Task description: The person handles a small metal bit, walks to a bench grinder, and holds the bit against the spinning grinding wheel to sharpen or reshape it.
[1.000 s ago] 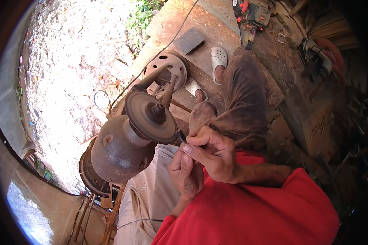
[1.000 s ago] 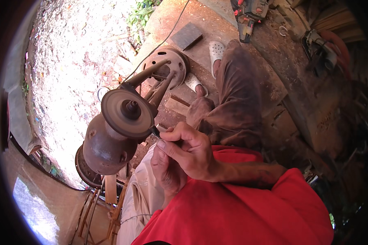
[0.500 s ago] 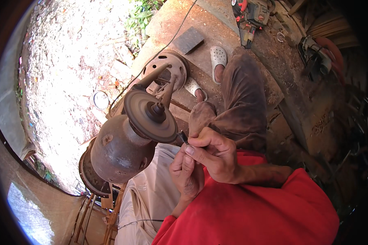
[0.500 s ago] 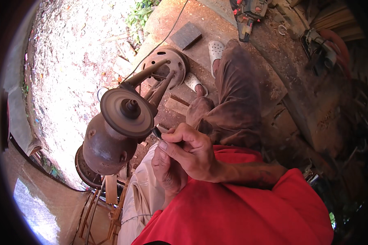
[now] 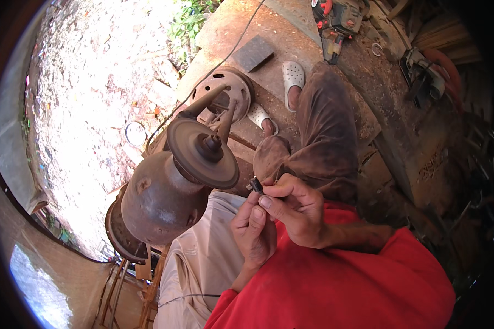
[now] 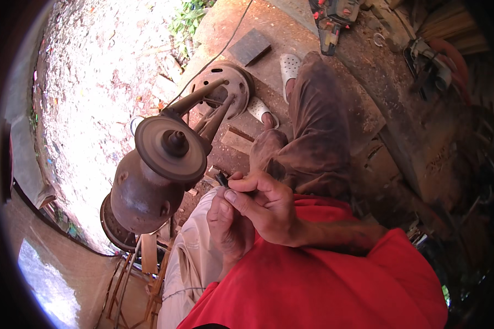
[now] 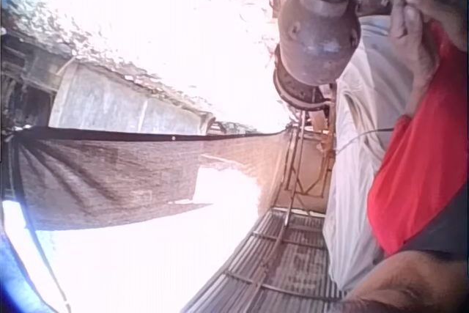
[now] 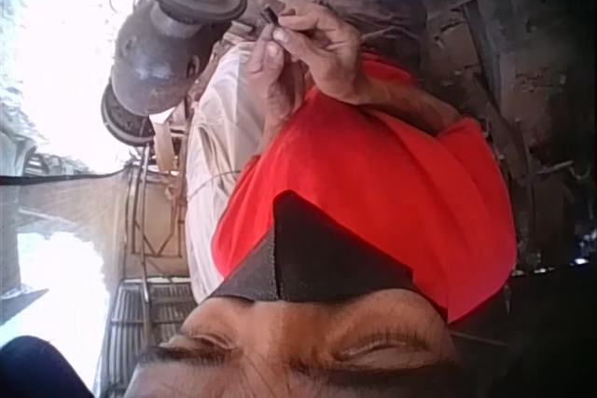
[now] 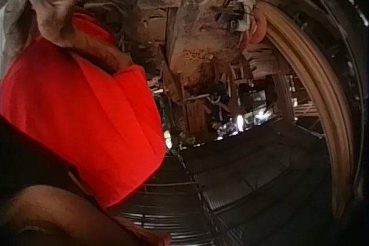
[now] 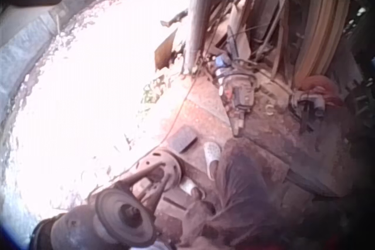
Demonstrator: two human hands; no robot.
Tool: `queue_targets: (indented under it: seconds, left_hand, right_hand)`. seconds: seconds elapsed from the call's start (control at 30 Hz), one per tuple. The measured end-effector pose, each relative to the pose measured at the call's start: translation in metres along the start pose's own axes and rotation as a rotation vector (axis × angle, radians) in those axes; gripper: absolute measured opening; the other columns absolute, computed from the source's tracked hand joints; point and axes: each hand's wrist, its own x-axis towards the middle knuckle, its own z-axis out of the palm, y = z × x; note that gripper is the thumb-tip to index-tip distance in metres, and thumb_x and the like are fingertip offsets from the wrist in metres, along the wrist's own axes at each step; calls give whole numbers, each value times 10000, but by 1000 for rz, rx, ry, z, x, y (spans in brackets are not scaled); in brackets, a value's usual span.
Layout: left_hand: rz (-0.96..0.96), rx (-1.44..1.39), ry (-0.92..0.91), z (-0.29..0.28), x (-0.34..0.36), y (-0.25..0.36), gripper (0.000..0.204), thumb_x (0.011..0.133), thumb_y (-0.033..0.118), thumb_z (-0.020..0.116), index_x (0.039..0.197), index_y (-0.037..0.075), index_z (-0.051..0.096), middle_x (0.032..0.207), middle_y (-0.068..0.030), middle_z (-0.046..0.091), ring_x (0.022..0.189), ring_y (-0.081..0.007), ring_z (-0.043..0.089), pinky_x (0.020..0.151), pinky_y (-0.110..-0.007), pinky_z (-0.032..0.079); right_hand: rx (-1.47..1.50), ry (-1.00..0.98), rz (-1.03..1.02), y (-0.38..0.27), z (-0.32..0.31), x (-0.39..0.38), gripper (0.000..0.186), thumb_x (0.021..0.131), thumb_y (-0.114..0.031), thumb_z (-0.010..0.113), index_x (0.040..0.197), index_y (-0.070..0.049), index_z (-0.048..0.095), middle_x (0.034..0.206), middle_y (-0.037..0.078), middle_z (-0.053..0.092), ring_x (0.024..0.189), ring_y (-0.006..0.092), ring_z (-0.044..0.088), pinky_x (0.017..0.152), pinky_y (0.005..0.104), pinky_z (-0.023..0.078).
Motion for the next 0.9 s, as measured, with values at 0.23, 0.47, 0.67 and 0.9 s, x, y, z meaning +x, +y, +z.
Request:
queue_targets:
  seconds: [0.23,0.47,0.67,0.9]
  left_hand:
    - [24,-31,18,1,6,2,377,985,183,606,1242,-93,585,982,-83,668,700,-94,540,636,-223,443]
    - [-1,-48,73,0,9,4,248,974,132,612,1125,-62,636,984,-148,693,583,-126,576,492,-235,484]
    - [-167,-114,2,2,18,14,247,969,136,616,1134,-48,629,1041,-157,685,565,-123,568,472,-242,486]
    - [-51,66,90,4,16,11,329,944,206,657,1127,-66,625,922,-93,664,626,-98,549,501,-218,455]
  right_hand:
    - [143,50,253,-6,-7,-5,147,959,-23,612,1101,14,612,923,50,662,738,60,595,645,201,500]
    - [189,29,309,-8,-9,-6,155,956,-44,622,1099,17,614,903,59,664,709,74,601,600,222,509]
    - [202,22,324,-7,-15,-8,158,960,-42,614,1105,21,610,900,68,663,710,83,607,602,225,514]
    - [12,-6,269,-5,-13,-8,147,964,-51,615,1092,22,606,899,65,668,761,85,640,624,218,523]
